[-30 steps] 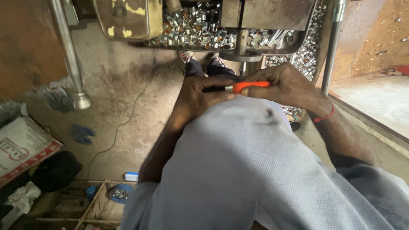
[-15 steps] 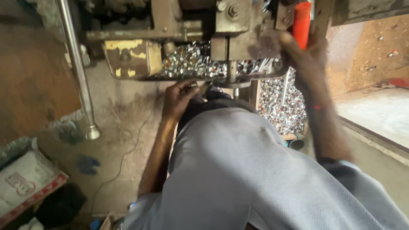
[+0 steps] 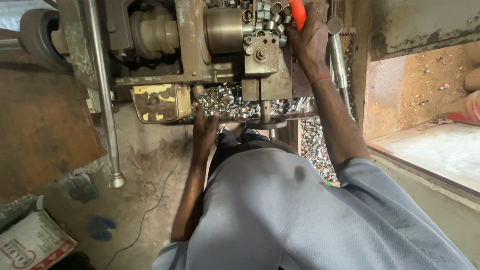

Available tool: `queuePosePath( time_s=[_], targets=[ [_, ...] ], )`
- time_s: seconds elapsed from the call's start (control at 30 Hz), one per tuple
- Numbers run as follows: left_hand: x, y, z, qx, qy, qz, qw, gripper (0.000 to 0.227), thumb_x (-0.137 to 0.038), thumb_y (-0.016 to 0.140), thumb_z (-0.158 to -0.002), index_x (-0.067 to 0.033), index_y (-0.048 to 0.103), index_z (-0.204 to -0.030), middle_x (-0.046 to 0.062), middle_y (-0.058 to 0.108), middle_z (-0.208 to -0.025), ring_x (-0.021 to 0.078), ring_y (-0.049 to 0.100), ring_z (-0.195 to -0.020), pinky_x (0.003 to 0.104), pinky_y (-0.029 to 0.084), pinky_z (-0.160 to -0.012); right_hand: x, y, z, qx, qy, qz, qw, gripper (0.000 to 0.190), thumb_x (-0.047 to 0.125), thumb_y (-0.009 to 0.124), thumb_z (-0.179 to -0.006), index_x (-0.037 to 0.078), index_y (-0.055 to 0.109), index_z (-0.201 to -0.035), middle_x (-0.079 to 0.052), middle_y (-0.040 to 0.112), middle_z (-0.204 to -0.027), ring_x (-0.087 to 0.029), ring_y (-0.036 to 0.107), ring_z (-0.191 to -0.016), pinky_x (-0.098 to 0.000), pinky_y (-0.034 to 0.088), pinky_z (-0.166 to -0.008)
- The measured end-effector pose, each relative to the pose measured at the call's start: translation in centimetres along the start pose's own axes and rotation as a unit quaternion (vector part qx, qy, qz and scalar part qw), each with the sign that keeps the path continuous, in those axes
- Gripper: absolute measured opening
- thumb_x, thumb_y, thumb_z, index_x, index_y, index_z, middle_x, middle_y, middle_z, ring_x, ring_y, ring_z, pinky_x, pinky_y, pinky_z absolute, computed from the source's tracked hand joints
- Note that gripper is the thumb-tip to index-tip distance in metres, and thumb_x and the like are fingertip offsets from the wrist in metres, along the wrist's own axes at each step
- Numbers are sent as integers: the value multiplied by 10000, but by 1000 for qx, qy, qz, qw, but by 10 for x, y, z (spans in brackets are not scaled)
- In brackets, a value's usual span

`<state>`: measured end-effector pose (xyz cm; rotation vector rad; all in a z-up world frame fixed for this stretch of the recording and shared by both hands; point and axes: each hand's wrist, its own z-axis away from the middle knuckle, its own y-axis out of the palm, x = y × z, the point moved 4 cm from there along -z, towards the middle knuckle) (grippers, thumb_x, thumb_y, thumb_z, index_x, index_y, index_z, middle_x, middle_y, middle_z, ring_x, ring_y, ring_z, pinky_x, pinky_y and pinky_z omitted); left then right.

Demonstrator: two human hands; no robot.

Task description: The person operates a metalworking machine, using a lever to control the press mechanism and a hand wheel to adjust the setup. They handle small metal rings, placing them into the machine and using a red-handled tool to manipulate a component within the press area.

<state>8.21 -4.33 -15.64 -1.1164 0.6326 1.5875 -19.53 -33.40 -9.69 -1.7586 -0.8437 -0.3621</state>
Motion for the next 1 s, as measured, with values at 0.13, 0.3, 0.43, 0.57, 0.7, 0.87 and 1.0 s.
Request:
queuePosePath(
  time_s=[0.13, 0.3, 0.43, 0.57, 0.7, 0.87, 1.0],
  targets=[
    [12, -9, 21, 8, 1, 30, 1000, 570, -234, 652, -995, 17, 459, -1470, 152, 655, -1308, 199, 687, -1103, 316, 575, -892, 8, -4, -3, 16, 38, 35, 999, 434, 161, 833, -912, 26, 551, -1214, -197, 741, -939, -342, 707, -754, -420, 558, -608],
    [0, -12, 44, 42, 9, 22, 999, 416, -199, 649, -999, 32, 621, -1343, 172, 730, -1257, 220, 699, -1179, 344, 570, -991, 44, -49, 17, -65, 3, -82, 995, 387, 77, 821, -973, 31, 559, -1253, -142, 765, -1099, -144, 759, -869, -258, 615, -702],
    [-66, -6, 65, 83, 57, -7, 995, 403, -215, 683, -989, -59, 642, -1358, 164, 737, -1260, 219, 732, -1141, 372, 619, -978, 75, -80, 83, -50, 312, -458, 831, 344, 15, 820, -890, 102, 512, -1016, -127, 676, -995, -178, 672, -710, -299, 606, -591],
    [-136, 17, 71, 129, 110, 17, 985, 461, -213, 742, -933, -99, 636, -1367, 154, 735, -1274, 219, 764, -1073, 374, 663, -922, 122, -86, 130, 14, 412, -575, 707, 314, -34, 773, -891, 87, 514, -1020, -75, 630, -974, -195, 699, -855, -273, 551, -607],
    [-196, 40, 74, 168, 229, -16, 959, 653, -188, 819, -864, -48, 534, -1435, 179, 633, -1373, 223, 672, -1123, 353, 632, -925, 158, -84, 160, 76, 482, -658, 574, 287, 6, 730, -839, 124, 532, -1010, -57, 697, -1010, -215, 748, -930, -260, 533, -550],
    [-208, 56, 77, 284, 175, 110, 936, 514, -69, 763, -973, -54, 576, -1451, 129, 699, -1311, 197, 719, -1130, 332, 646, -996, 164, -80, 177, 104, 457, -700, 539, 326, -24, 752, -911, 133, 553, -1117, -17, 646, -1023, -163, 671, -909, -301, 584, -689],
    [-197, 54, 75, 275, 155, 167, 934, 437, 34, 722, -994, -16, 597, -1409, 120, 696, -1316, 183, 692, -1206, 326, 629, -1057, 164, -82, 178, 120, 442, -696, 553, 302, -11, 757, -916, 129, 550, -1084, -17, 647, -976, -163, 663, -813, -288, 547, -589]
  ],
)
